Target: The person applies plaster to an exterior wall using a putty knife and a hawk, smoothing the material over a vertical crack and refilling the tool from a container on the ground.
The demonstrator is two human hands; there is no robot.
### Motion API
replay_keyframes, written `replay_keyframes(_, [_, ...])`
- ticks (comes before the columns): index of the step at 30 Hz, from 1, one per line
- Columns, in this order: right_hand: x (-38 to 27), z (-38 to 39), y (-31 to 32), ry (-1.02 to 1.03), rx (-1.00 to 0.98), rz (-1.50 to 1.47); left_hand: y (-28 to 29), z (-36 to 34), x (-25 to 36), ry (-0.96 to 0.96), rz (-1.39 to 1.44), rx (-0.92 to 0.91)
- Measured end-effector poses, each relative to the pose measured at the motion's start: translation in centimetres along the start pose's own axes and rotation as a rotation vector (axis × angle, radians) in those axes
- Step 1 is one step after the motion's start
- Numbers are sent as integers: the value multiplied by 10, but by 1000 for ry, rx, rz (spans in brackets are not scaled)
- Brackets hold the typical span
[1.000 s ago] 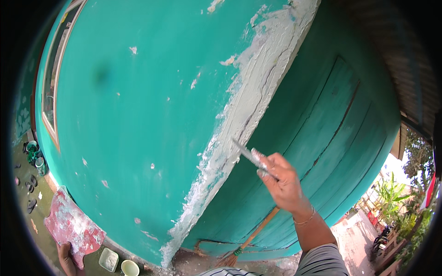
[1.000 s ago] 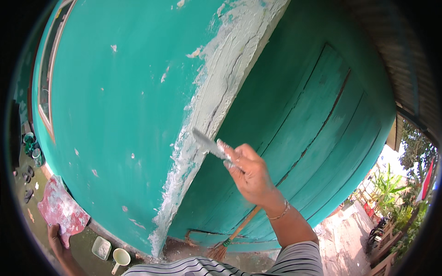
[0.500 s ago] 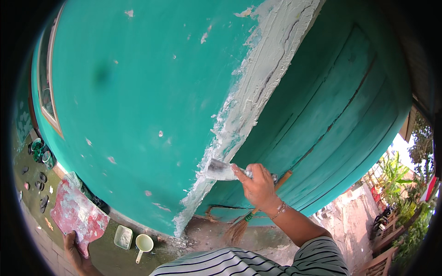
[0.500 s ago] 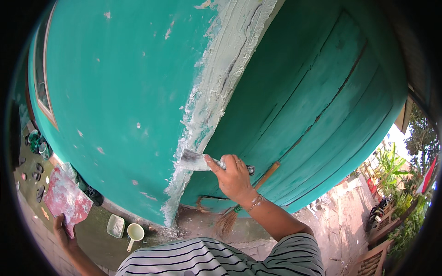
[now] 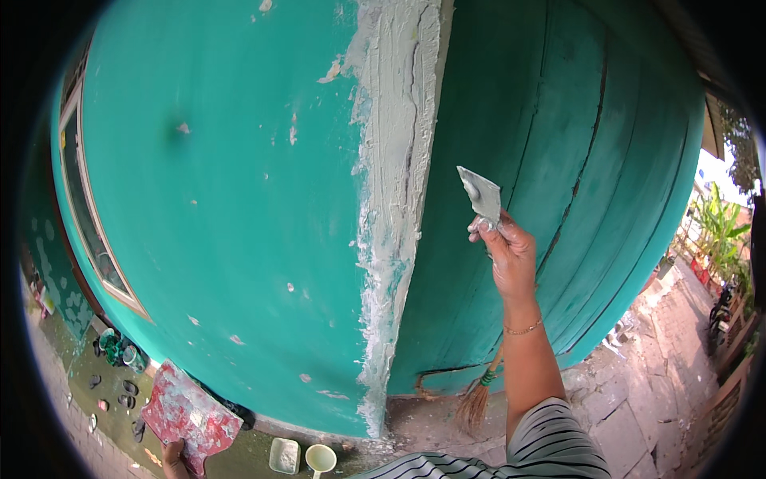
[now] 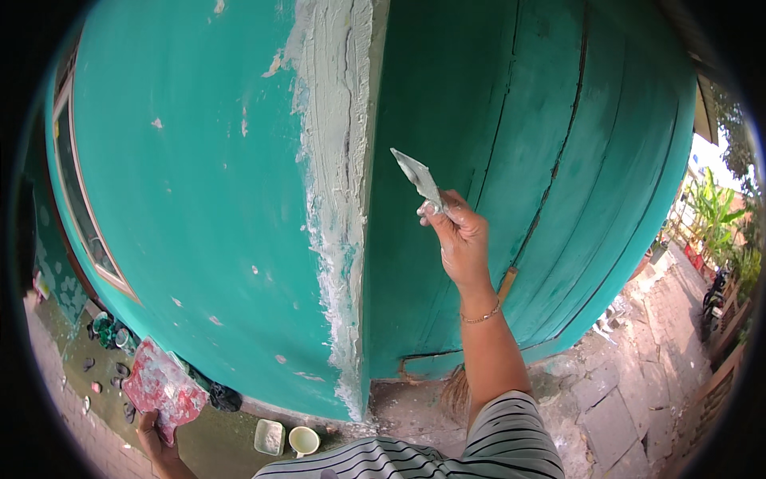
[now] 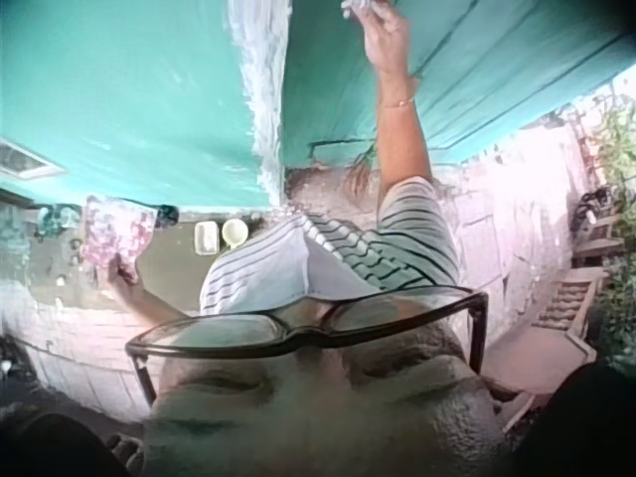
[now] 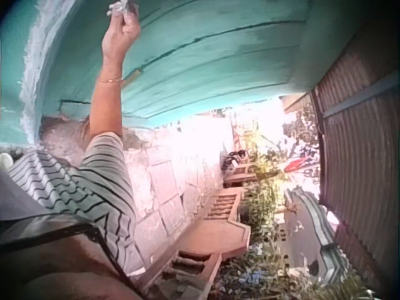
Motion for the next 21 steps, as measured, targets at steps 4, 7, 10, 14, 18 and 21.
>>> replay_keyframes(4, [-14, -35, 6, 84, 171, 459, -42, 27, 5, -45, -129, 10])
replay_keyframes(7, [-34, -63, 3, 197, 257, 781, -55, 54, -5, -66, -132, 232])
replay_keyframes(10, [-60, -88, 0, 264, 292, 966, -65, 57, -12, -68, -151, 146])
replay_keyframes(14, [-67, -95, -2, 283, 252, 998, -118, 76, -35, -69, -110, 116])
replay_keyframes(18, [-54, -56, -6, 310, 150, 1023, -146, 86, -48, -51, -107, -30])
replay_keyframes(21, [-41, -5, -4, 289, 26, 1035, -130, 77, -52, -107, -185, 99])
Point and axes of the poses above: each hand's wrist, its own z-axis away from the middle knuckle, its own y-axis out of the back of the hand, x = y × z, the point moved 6 cm from there along -z, towards the middle knuckle, and after that the axes turned 13 degrees about z, right-handed, at the moved point
